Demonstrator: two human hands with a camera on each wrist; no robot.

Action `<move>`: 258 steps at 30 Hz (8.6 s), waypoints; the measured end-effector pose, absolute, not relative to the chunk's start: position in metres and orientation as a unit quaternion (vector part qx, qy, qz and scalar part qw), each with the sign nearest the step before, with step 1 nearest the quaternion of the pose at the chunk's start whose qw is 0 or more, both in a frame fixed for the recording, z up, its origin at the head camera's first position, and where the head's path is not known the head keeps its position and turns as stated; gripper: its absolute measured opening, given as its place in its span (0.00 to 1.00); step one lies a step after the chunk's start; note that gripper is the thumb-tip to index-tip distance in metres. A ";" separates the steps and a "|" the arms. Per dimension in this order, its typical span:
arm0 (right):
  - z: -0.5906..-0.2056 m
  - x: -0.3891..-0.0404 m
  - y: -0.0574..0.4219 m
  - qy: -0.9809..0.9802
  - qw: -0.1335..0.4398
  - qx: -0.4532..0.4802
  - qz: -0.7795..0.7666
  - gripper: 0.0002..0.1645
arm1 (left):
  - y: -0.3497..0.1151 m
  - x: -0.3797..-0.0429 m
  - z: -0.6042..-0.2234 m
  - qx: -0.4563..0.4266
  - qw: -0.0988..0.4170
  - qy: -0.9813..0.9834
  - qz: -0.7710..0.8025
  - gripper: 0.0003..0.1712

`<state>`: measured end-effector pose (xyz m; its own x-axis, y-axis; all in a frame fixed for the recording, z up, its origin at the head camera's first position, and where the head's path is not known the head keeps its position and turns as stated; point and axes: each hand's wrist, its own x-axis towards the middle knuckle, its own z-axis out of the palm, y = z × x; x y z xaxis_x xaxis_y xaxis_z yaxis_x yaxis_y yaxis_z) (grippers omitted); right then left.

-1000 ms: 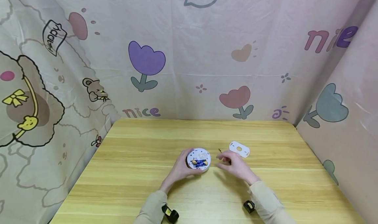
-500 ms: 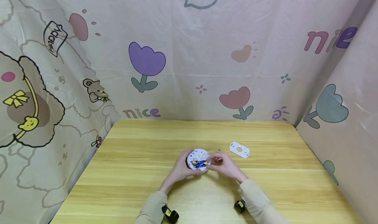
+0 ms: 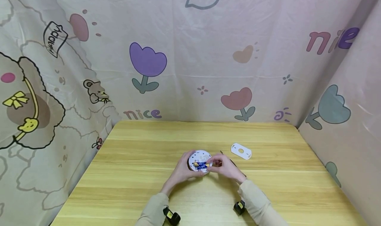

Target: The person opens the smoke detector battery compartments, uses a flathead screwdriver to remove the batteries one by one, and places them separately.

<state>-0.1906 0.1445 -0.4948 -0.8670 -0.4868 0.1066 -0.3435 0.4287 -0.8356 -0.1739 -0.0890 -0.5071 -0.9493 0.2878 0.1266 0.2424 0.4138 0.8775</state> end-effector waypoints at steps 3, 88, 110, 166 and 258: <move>-0.494 -0.190 0.144 0.840 0.082 -0.241 -0.479 0.13 | -0.089 -0.173 -0.507 0.158 0.021 0.840 0.519 0.61; -0.522 -0.196 0.310 0.885 -0.198 0.105 -0.407 0.10 | -0.087 -0.173 -0.507 0.147 0.023 0.842 0.519 0.62; -0.520 -0.194 0.313 0.901 -0.171 0.116 -0.382 0.18 | -0.087 -0.173 -0.506 0.145 0.020 0.844 0.516 0.62; -0.481 -0.184 0.140 0.896 -0.057 -0.243 -0.368 0.14 | -0.091 -0.175 -0.507 0.156 0.043 0.834 0.527 0.62; -0.481 -0.212 0.108 0.901 -0.033 -0.362 -0.238 0.09 | -0.092 -0.176 -0.504 0.170 0.046 0.838 0.517 0.61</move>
